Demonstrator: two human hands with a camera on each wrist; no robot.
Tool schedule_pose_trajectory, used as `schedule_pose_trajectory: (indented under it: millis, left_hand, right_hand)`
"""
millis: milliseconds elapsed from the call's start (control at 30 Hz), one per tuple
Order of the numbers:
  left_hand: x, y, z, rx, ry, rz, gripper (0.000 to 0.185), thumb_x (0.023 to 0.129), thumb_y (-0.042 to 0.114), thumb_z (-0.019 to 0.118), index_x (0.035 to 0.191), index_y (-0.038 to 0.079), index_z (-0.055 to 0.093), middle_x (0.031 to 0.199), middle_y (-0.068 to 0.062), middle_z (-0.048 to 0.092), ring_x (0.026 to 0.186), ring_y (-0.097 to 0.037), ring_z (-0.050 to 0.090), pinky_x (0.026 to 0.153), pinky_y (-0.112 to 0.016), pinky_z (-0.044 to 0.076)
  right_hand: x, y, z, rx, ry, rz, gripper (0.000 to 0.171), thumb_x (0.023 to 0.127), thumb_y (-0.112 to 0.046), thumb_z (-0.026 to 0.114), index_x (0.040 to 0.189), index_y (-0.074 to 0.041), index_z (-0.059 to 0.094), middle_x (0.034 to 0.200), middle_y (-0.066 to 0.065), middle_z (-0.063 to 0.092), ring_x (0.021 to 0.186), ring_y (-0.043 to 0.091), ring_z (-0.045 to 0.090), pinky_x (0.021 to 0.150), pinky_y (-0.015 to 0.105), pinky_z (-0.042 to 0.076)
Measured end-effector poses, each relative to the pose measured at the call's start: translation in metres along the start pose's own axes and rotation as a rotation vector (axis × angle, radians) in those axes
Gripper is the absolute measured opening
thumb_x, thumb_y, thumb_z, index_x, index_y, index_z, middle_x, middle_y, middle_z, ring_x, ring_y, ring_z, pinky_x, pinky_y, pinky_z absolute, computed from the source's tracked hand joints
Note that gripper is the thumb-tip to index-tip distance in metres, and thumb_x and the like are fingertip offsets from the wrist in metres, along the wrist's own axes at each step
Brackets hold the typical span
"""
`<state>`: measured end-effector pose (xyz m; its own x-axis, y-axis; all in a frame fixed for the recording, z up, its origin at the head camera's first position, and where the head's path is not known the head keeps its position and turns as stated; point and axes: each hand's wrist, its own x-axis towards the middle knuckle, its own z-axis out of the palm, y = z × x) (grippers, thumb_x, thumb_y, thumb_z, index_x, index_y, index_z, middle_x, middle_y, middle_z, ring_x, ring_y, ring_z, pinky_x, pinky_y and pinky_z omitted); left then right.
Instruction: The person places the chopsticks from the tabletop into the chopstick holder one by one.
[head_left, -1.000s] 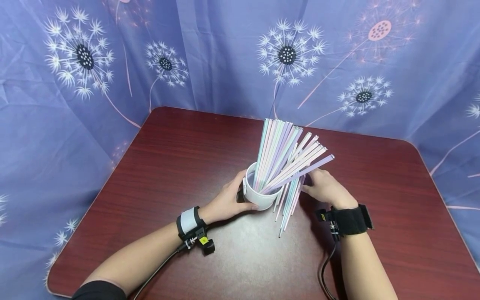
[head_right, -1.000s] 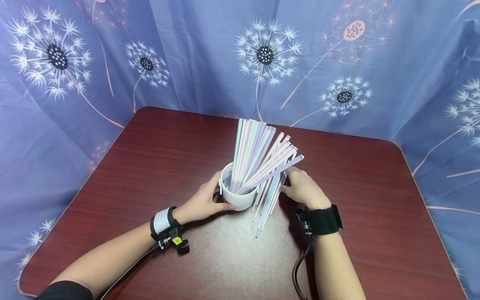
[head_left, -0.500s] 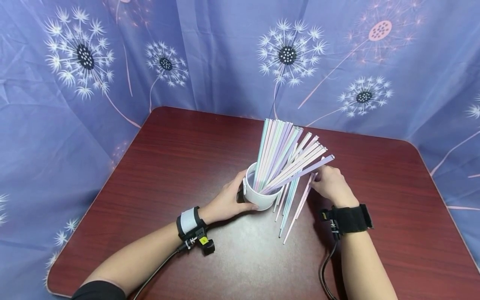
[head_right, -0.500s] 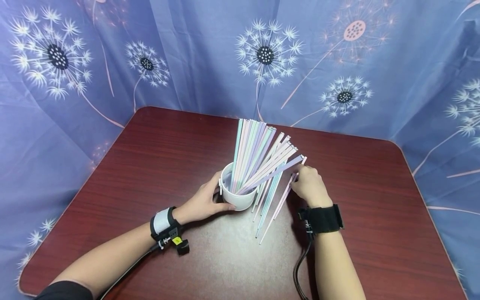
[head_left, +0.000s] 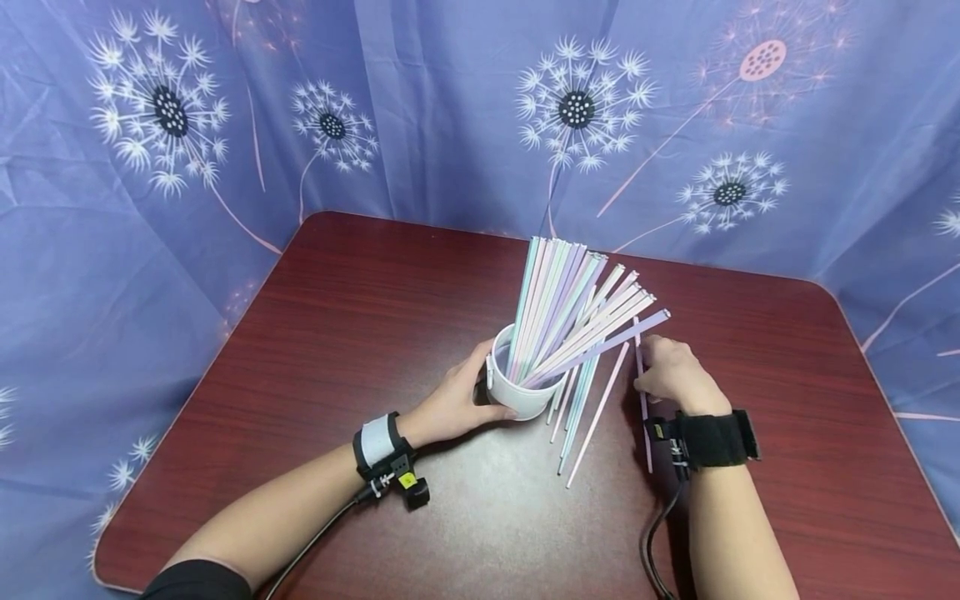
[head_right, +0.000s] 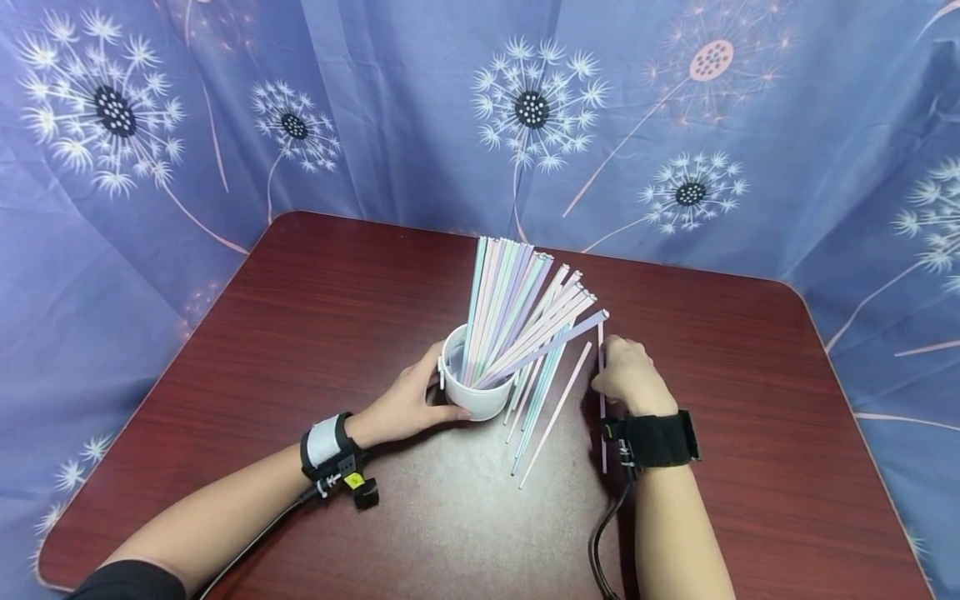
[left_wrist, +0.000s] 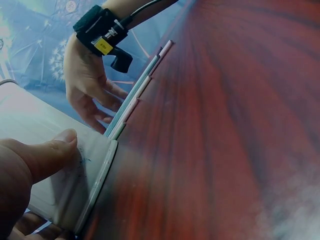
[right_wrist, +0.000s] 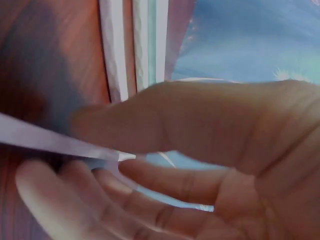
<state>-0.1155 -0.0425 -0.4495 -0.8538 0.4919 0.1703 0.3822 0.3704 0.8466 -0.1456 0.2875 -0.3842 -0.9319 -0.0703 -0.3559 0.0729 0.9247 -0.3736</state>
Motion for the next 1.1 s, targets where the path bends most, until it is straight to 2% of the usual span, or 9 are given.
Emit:
schedule_pose_trajectory:
  millis: [67, 133, 233, 467, 667, 767, 967, 1067, 1100]
  left_hand:
    - [0.0, 0.0, 0.0, 0.0, 0.002, 0.003, 0.106, 0.072, 0.033, 0.087, 0.152, 0.041, 0.018, 0.144, 0.003, 0.048, 0.132, -0.012, 0.044, 0.11, -0.04, 0.036]
    - [0.0, 0.0, 0.001, -0.002, 0.001, 0.01, 0.106, 0.072, 0.034, 0.087, 0.152, 0.039, 0.019, 0.144, 0.003, 0.048, 0.132, -0.013, 0.044, 0.11, -0.041, 0.036]
    - [0.0, 0.0, 0.001, 0.009, -0.002, 0.011, 0.105, 0.072, 0.036, 0.086, 0.152, 0.039, 0.018, 0.144, 0.005, 0.047, 0.131, -0.012, 0.045, 0.109, -0.041, 0.037]
    - [0.001, -0.002, 0.001, -0.011, -0.001, 0.016, 0.106, 0.072, 0.032, 0.087, 0.152, 0.039, 0.018, 0.145, 0.002, 0.047, 0.132, -0.011, 0.045, 0.11, -0.038, 0.037]
    - [0.001, -0.002, 0.001, 0.004, -0.002, 0.016, 0.105, 0.072, 0.034, 0.086, 0.152, 0.04, 0.018, 0.145, 0.004, 0.047, 0.131, -0.012, 0.045, 0.109, -0.039, 0.037]
    - [0.0, -0.001, 0.001, 0.008, -0.001, 0.011, 0.105, 0.073, 0.034, 0.086, 0.152, 0.04, 0.018, 0.145, 0.004, 0.046, 0.132, -0.013, 0.044, 0.109, -0.041, 0.036]
    - [0.0, 0.0, 0.0, -0.002, 0.001, 0.008, 0.105, 0.073, 0.032, 0.087, 0.152, 0.04, 0.018, 0.145, 0.003, 0.046, 0.132, -0.012, 0.044, 0.109, -0.04, 0.036]
    - [0.0, -0.001, 0.0, 0.0, 0.001, 0.005, 0.105, 0.073, 0.033, 0.087, 0.152, 0.041, 0.018, 0.145, 0.005, 0.046, 0.132, -0.012, 0.044, 0.109, -0.04, 0.036]
    - [0.0, -0.001, 0.0, -0.001, 0.0, 0.006, 0.105, 0.073, 0.033, 0.087, 0.152, 0.041, 0.018, 0.145, 0.005, 0.045, 0.132, -0.012, 0.044, 0.109, -0.04, 0.036]
  right_hand:
    - [0.0, 0.002, 0.001, 0.02, 0.024, 0.022, 0.039, 0.084, -0.009, 0.063, 0.116, 0.011, 0.054, 0.082, 0.019, 0.061, 0.064, 0.023, 0.065, 0.054, 0.035, 0.051]
    - [0.001, 0.003, 0.003, 0.032, 0.07, 0.038, 0.034, 0.086, -0.011, 0.061, 0.112, 0.01, 0.057, 0.077, 0.016, 0.062, 0.059, 0.02, 0.063, 0.05, 0.032, 0.049]
    - [0.004, 0.005, 0.006, 0.05, 0.114, 0.058, 0.035, 0.086, -0.011, 0.06, 0.113, 0.01, 0.058, 0.078, 0.016, 0.064, 0.059, 0.019, 0.061, 0.05, 0.03, 0.049]
    - [0.007, 0.008, 0.006, 0.093, 0.077, 0.087, 0.036, 0.085, -0.018, 0.069, 0.107, 0.008, 0.059, 0.086, 0.021, 0.066, 0.056, 0.017, 0.067, 0.054, 0.033, 0.054]
    - [0.001, 0.009, -0.002, 0.119, 0.081, 0.073, 0.054, 0.085, -0.024, 0.07, 0.123, 0.01, 0.053, 0.09, 0.021, 0.067, 0.058, 0.017, 0.067, 0.056, 0.034, 0.053]
    - [-0.01, 0.006, -0.013, 0.138, 0.158, 0.027, 0.049, 0.084, -0.022, 0.07, 0.121, 0.008, 0.055, 0.088, 0.017, 0.069, 0.06, 0.017, 0.067, 0.058, 0.032, 0.051]
    - [-0.04, -0.004, -0.038, 0.19, 0.415, -0.1, 0.034, 0.082, -0.018, 0.072, 0.11, -0.001, 0.061, 0.091, 0.012, 0.067, 0.069, 0.008, 0.063, 0.062, 0.024, 0.05]
    - [-0.058, -0.011, -0.048, 0.361, 0.494, -0.142, 0.03, 0.085, -0.01, 0.069, 0.113, -0.004, 0.06, 0.092, 0.007, 0.067, 0.068, 0.004, 0.066, 0.06, 0.023, 0.056]
    - [-0.063, -0.013, -0.051, 0.49, 0.514, -0.169, 0.028, 0.086, -0.005, 0.068, 0.112, -0.002, 0.059, 0.09, 0.007, 0.067, 0.068, 0.006, 0.066, 0.059, 0.025, 0.057]
